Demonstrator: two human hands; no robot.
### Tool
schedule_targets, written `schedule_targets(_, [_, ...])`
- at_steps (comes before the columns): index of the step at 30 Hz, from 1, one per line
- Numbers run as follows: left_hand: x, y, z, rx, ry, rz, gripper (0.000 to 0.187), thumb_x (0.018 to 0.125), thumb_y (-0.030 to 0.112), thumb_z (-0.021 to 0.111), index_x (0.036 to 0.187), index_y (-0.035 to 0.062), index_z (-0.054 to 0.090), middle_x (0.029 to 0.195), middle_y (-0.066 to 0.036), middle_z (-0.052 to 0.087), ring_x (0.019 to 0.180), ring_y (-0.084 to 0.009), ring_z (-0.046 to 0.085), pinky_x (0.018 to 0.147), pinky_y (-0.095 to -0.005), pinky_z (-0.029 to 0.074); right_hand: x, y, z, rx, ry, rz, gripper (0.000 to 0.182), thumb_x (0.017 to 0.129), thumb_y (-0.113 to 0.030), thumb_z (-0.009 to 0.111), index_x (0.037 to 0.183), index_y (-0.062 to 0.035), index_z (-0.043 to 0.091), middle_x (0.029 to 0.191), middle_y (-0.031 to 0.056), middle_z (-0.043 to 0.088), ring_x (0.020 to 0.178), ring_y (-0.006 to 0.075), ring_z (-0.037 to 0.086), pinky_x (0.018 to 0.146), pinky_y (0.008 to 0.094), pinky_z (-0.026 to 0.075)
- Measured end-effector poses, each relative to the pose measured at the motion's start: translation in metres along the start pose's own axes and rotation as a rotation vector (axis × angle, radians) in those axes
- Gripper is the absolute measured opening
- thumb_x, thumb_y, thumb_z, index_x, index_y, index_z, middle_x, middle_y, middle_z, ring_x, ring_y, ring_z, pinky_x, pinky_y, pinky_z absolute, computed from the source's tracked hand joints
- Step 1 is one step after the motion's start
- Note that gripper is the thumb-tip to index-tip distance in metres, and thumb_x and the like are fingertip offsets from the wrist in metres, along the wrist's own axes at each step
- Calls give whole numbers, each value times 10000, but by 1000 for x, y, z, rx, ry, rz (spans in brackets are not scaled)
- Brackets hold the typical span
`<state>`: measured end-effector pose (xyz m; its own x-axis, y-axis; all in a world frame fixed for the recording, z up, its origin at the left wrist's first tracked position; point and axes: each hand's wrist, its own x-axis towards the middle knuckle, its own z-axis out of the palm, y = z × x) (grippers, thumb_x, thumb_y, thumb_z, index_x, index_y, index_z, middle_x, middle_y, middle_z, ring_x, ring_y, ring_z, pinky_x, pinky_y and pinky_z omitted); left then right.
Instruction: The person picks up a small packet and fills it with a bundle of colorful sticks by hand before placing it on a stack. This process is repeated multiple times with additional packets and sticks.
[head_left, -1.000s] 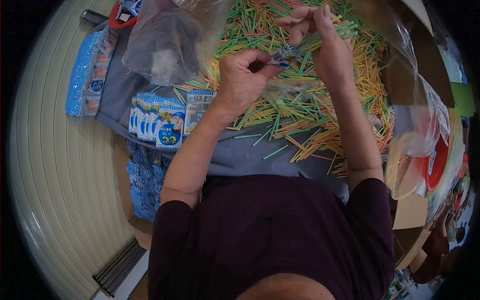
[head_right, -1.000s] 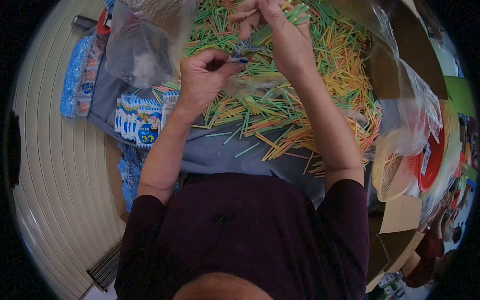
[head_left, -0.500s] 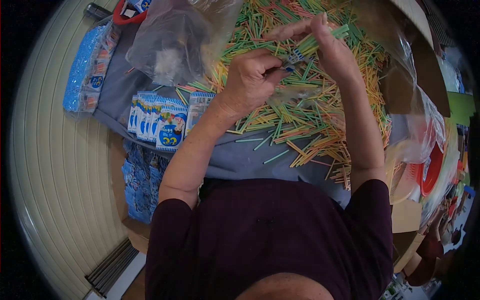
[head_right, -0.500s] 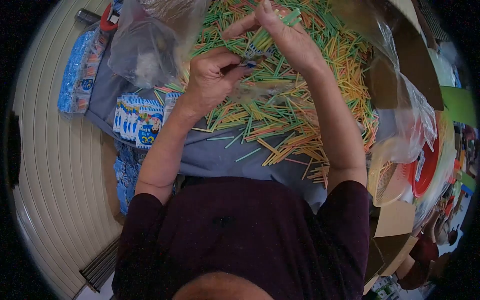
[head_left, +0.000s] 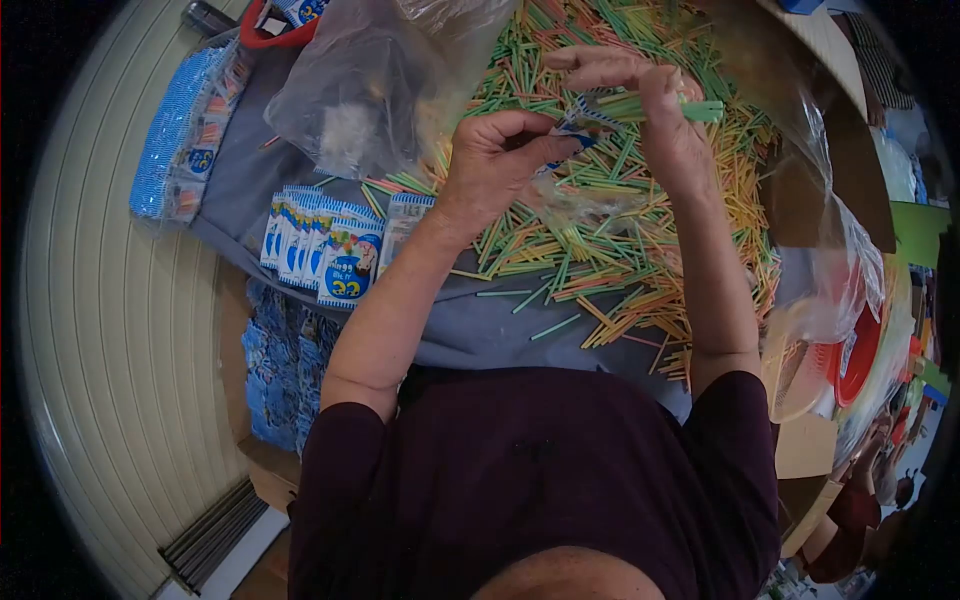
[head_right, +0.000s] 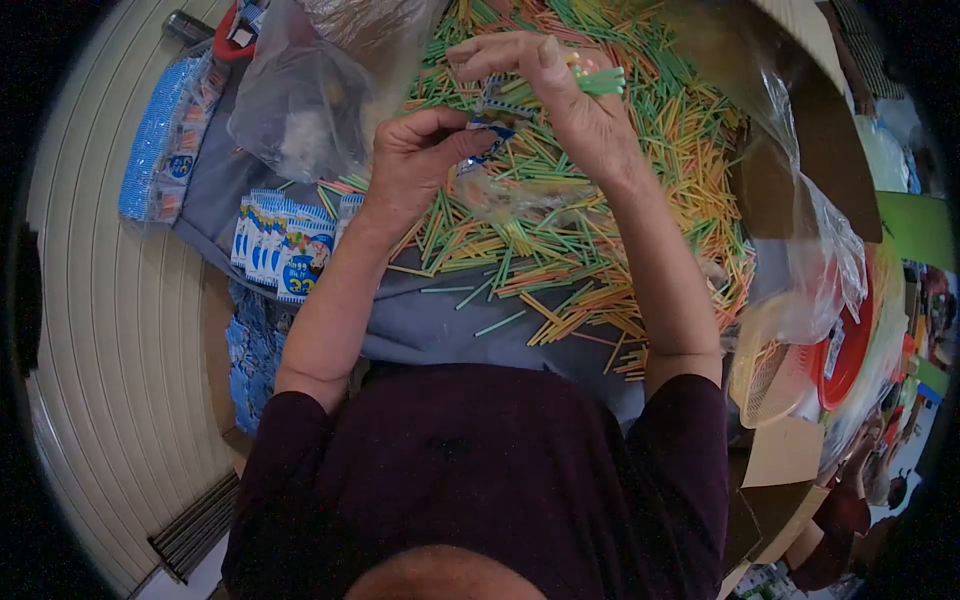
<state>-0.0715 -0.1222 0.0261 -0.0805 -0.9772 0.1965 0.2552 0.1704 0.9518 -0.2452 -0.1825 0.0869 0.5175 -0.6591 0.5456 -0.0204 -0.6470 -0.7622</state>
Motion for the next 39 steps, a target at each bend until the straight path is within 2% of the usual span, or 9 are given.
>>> schedule_targets(5, [2,-1,5,-3,32,51,110,819,5,748,926,-11,725,796,-17,691,710,-56,608,615,-228,481,-1,3,-1,30,5,37,835,976,-675,239,936,25,692,1119,176,676,1042,274,631,930,403,484])
schedule_targets(10, [6,1,6,484,-103,436,85,789,-16,755,858,-30,706,740,-59,657,675,-108,615,603,-254,484,2,-5,-14,47,-204,246,797,993,-635,267,922,33,695,1100,179,679,1041,282,633,938,396,482])
schedule_targets(16, [6,-8,16,-72,64,186,161,857,12,716,1005,-49,698,886,-18,699,795,-74,619,713,-227,512,4,-6,-11,97,-207,323,708,997,-579,338,944,20,712,1066,152,688,1037,259,636,928,356,481])
schedule_targets(20, [12,-11,7,-112,59,123,206,910,69,683,1088,-34,686,965,-7,699,856,-57,609,780,-218,512,16,-10,-7,108,-172,272,648,997,-558,360,1195,-3,632,1106,115,675,1052,237,633,914,337,474])
schedule_targets(22, [14,-1,7,-188,73,-117,203,949,121,640,1133,47,686,1065,-41,692,952,-92,629,864,-255,511,22,-10,-5,154,-99,214,641,1001,-547,364,1280,-14,584,1131,104,666,1058,232,632,924,334,465])
schedule_targets(28, [16,-4,6,-612,-20,-104,197,972,148,603,1132,53,668,1054,-29,690,943,-121,660,820,-298,542,22,7,-8,114,62,32,607,998,-499,420,1387,-38,487,1239,99,617,1150,211,587,969,352,439])
schedule_targets(33, [1,-15,-4,-561,-56,-67,166,977,163,598,1079,58,675,1021,-26,690,945,-117,660,831,-299,544,-8,-7,8,-339,-191,-123,472,968,-299,569,1375,-69,501,1265,124,569,1146,159,543,946,324,461])
schedule_targets(35, [-5,-10,0,-512,-31,-41,157,977,167,599,1061,60,676,1010,-24,689,934,-117,661,829,-298,543,-15,-14,9,182,120,86,506,929,-199,638,1393,-76,477,1268,117,557,1093,133,553,868,301,494])
schedule_targets(39, [-28,6,1,-12,72,-9,171,957,162,639,1051,23,671,931,11,670,821,-92,630,741,-242,509,-42,3,8,-108,-84,238,319,836,-22,705,1150,-32,647,962,35,671,831,109,619,752,278,523])
